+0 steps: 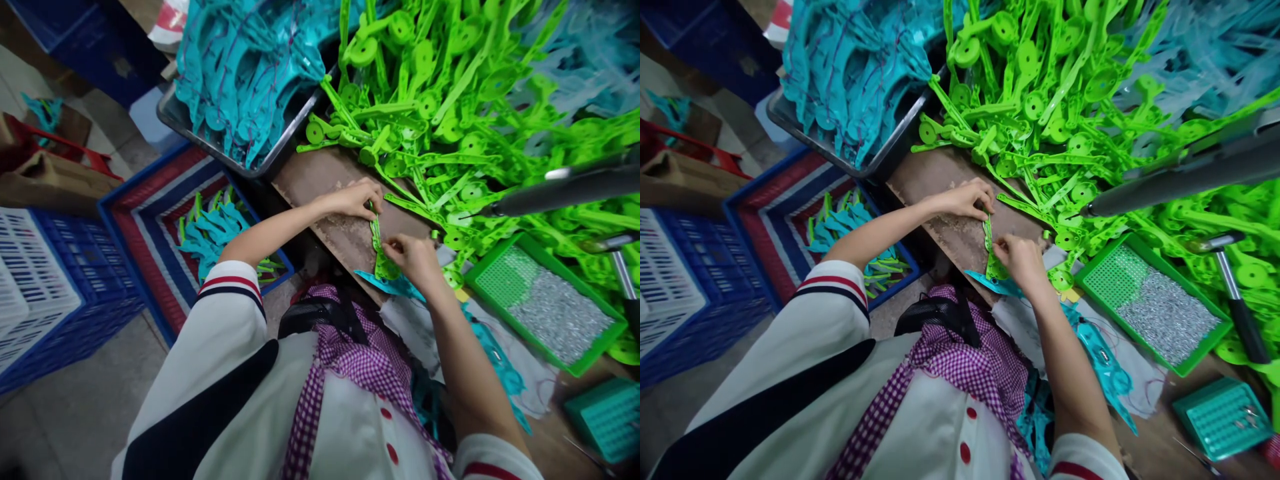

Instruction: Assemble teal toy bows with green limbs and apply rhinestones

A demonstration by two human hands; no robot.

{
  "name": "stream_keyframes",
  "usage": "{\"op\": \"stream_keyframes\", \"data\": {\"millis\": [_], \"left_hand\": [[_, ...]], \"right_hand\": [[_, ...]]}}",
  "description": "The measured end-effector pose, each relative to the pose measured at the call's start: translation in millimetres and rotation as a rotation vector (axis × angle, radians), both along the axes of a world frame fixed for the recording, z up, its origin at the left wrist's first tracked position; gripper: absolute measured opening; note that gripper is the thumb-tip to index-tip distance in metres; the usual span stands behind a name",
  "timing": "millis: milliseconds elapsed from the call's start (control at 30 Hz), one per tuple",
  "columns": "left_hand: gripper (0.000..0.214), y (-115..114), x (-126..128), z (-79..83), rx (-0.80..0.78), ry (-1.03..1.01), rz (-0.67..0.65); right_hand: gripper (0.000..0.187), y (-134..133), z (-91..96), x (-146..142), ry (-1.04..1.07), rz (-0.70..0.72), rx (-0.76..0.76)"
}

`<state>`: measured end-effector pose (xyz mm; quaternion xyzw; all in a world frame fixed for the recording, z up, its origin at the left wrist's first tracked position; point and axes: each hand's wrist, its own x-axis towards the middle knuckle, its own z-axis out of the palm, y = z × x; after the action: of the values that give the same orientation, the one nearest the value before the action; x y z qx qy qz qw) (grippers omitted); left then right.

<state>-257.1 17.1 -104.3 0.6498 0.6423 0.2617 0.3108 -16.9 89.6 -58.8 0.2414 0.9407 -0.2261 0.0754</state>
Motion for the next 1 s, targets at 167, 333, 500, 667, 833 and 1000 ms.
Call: {"op": "stream_keyframes", "data": {"millis": [167, 333, 500, 667, 833, 1000], "left_hand": [[0.021, -0.1, 0.3, -0.7, -0.005, -0.009, 0.002], [0.021, -0.9, 0.0, -1.1, 0.004, -0.013, -0.005], [0.018, -1.5, 2.1, -1.0, 0.014, -0.025, 0.020], [0.019, -1.6, 4.3, -0.7, 0.016, -0.007, 0.021], [0.021, -5.3, 2.0, 5.0, 0.012, 0.001, 0.011], [0.036, -15.3, 10.0, 9.0, 0.065, -0.018, -0.024]], "right_hand": [[0.028, -1.6, 0.6, -4.0, -0.027, -0.117, -0.086], [0.022, 1.5, 7.2, -16.8, -0.108, -0.148, -0.126], [0.018, 11.1, 15.5, -34.8, -0.294, -0.095, -0.207], [0.021, 15.6, 14.7, -41.7, -0.342, -0.043, -0.285], [0.018, 9.2, 11.6, -37.3, -0.299, -0.098, -0.293], [0.016, 8.9, 9.0, -33.2, -0.260, -0.130, -0.331]]}}
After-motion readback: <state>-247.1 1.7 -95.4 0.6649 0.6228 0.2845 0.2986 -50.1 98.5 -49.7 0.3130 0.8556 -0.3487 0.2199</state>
